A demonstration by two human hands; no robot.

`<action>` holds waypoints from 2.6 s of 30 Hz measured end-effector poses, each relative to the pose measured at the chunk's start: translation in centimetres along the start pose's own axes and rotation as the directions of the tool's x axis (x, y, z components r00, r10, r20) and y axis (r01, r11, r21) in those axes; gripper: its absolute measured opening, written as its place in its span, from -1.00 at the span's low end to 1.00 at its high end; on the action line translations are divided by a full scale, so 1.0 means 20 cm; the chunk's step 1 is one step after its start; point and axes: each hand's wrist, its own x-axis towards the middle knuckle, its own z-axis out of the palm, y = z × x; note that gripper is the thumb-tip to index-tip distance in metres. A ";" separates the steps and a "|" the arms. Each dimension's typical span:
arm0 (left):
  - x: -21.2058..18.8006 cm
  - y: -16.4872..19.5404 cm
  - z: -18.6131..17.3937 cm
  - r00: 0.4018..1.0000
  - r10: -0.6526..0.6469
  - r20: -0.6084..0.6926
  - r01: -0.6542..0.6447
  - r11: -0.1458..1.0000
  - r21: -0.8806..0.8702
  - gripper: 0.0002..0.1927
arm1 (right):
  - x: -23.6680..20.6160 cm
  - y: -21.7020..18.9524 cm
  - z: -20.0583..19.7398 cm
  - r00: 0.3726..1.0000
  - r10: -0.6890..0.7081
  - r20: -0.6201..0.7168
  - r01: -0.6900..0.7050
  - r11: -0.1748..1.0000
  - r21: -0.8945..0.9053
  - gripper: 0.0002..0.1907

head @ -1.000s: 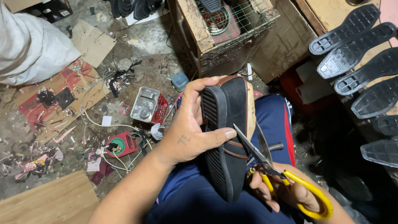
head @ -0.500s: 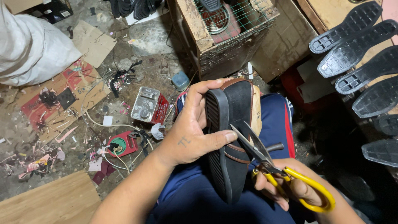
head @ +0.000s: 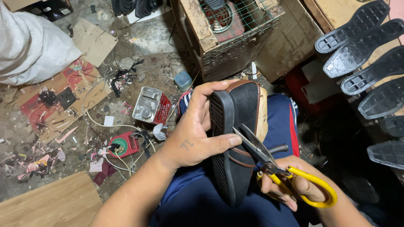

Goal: The person sits on the floor holding a shoe with a rubber sole on their lap. They press and hammer the sole edge with a metal hand tool, reposition the shoe repeatedly, then use yellow-handled scissors to trim excess sole material around the edge and continue pressing the sole with the tool.

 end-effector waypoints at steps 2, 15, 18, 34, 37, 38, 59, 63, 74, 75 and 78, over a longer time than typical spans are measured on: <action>0.00 0.00 0.00 1.000 0.008 0.001 -0.008 1.000 0.006 -0.12 | 0.01 0.00 -0.01 1.000 -0.001 0.013 0.001 1.000 -0.019 -0.04; -0.02 -0.01 -0.01 0.999 0.052 0.005 -0.052 0.998 0.025 -0.17 | 0.01 0.04 -0.04 1.000 -0.016 -0.013 0.016 1.000 -0.015 -0.16; -0.03 -0.01 -0.01 0.998 0.063 0.019 -0.064 0.997 0.036 -0.19 | 0.01 0.05 -0.05 1.000 0.006 -0.014 -0.006 1.000 -0.021 -0.17; -0.03 0.00 -0.02 1.000 0.019 0.016 -0.020 0.999 0.036 -0.09 | 0.03 -0.09 0.00 0.972 0.162 -0.169 -0.225 0.841 -0.492 -0.44; -0.02 0.00 -0.03 0.999 0.033 0.022 -0.034 0.996 0.077 -0.03 | 0.03 -0.10 0.00 0.996 0.055 0.067 -0.002 0.784 -0.620 -0.21; -0.02 0.00 -0.03 0.999 0.041 0.025 -0.043 0.996 0.084 -0.02 | 0.02 -0.10 0.00 0.994 0.080 0.071 -0.017 0.777 -0.630 -0.18; 0.01 -0.01 -0.01 0.983 0.124 0.132 -0.128 0.992 0.018 -0.15 | -0.02 0.00 0.01 0.984 0.157 -0.087 -0.168 0.976 -0.139 0.13; 0.01 0.00 -0.01 0.980 0.150 0.133 -0.152 0.988 0.006 -0.20 | -0.01 -0.01 0.01 0.991 0.124 -0.041 -0.127 0.990 -0.067 0.04; 0.00 -0.03 0.00 0.984 0.148 0.101 -0.148 0.989 -0.003 -0.19 | 0.00 0.03 -0.01 1.000 0.017 0.002 -0.017 0.997 -0.079 -0.10; 0.00 -0.03 0.00 0.984 0.148 0.100 -0.149 0.989 0.002 -0.19 | 0.00 0.03 -0.01 1.000 0.015 -0.010 -0.016 0.996 -0.088 -0.11; -0.01 -0.04 0.00 0.986 0.146 0.082 -0.148 0.989 0.025 -0.19 | 0.00 0.04 0.00 1.000 0.030 0.005 -0.030 0.997 -0.067 -0.14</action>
